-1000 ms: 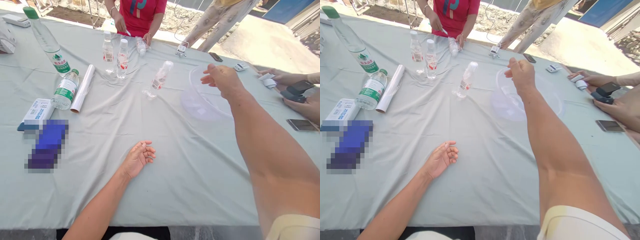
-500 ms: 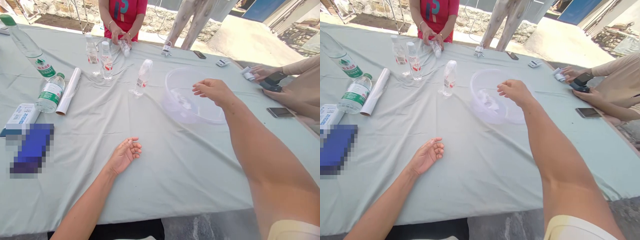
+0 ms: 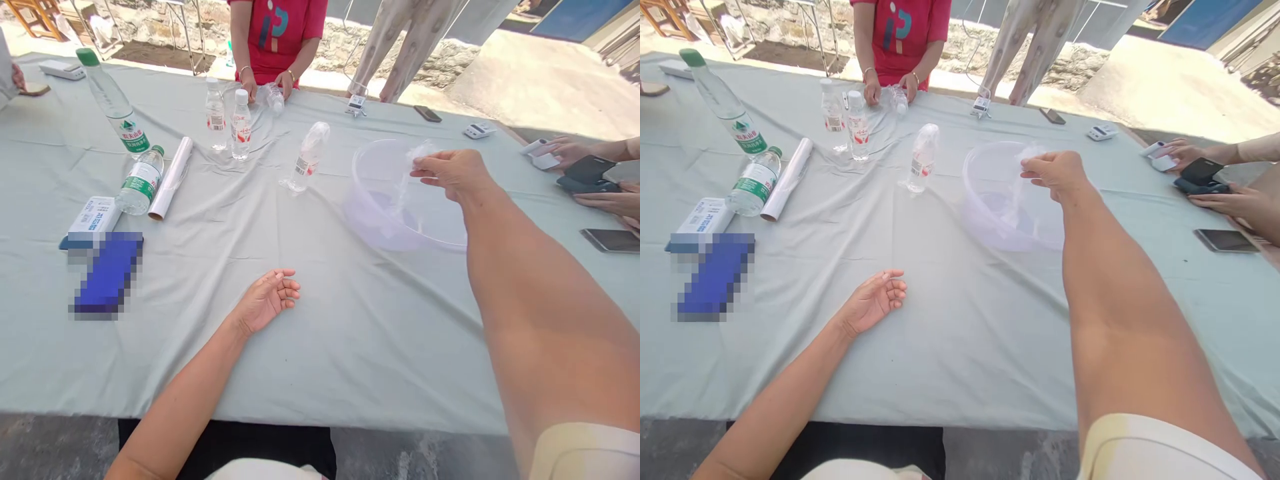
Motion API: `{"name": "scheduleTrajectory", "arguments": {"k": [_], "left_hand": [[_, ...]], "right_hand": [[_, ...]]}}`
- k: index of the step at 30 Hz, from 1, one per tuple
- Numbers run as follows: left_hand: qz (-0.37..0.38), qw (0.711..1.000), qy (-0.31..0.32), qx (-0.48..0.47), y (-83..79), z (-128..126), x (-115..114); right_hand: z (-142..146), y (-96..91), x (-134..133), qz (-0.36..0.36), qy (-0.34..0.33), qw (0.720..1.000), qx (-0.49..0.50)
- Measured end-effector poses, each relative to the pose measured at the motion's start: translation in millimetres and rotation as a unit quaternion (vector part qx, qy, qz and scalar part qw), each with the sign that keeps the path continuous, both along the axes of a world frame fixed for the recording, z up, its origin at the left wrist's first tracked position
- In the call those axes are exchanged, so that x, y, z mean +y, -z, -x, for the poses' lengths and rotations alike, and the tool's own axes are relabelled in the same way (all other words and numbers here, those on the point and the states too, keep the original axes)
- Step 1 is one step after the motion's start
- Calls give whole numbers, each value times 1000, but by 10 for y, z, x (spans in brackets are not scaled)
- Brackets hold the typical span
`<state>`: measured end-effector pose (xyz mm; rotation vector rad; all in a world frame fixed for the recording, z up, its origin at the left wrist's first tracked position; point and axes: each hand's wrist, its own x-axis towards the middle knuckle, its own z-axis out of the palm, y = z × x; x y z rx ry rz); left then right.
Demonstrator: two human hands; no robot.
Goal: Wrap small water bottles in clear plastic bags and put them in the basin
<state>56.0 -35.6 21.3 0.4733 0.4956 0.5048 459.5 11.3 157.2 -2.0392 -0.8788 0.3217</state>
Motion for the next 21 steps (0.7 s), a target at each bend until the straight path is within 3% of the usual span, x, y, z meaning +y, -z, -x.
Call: {"name": "scheduleTrajectory", "arguments": {"k": [3, 5, 8, 10, 12, 14, 16, 19, 21], "left_hand": [[-2, 1000, -7, 8, -3, -3, -10], [-2, 1000, -11, 8, -3, -3, -19], [-6, 1000, -10, 0, -8, 0, -33], [-13, 1000, -13, -7, -21, 4, -38], [-24, 999, -22, -13, -46, 12, -38], [-33, 998, -42, -19, -81, 27, -30], [-41, 997, -67, -26, -117, 48, -11], [-78, 991, -106, -15, -159, 87, 41], [-109, 984, -141, 16, -177, 109, 80]], "right_hand": [[43, -116, -171, 15, 32, 995, 96], [109, -168, -225, 14, 57, 994, 93], [321, -291, -220, -123, 96, 984, 87], [593, -365, -235, -215, 47, 970, 107], [982, -349, -321, -226, -100, 962, 118], [1443, -195, -482, -165, -277, 943, 84], [1891, 79, -678, -86, -391, 915, 43], [2358, 575, -920, -23, -483, 875, 26], [2489, 879, -999, -27, -494, 866, 76]]}}
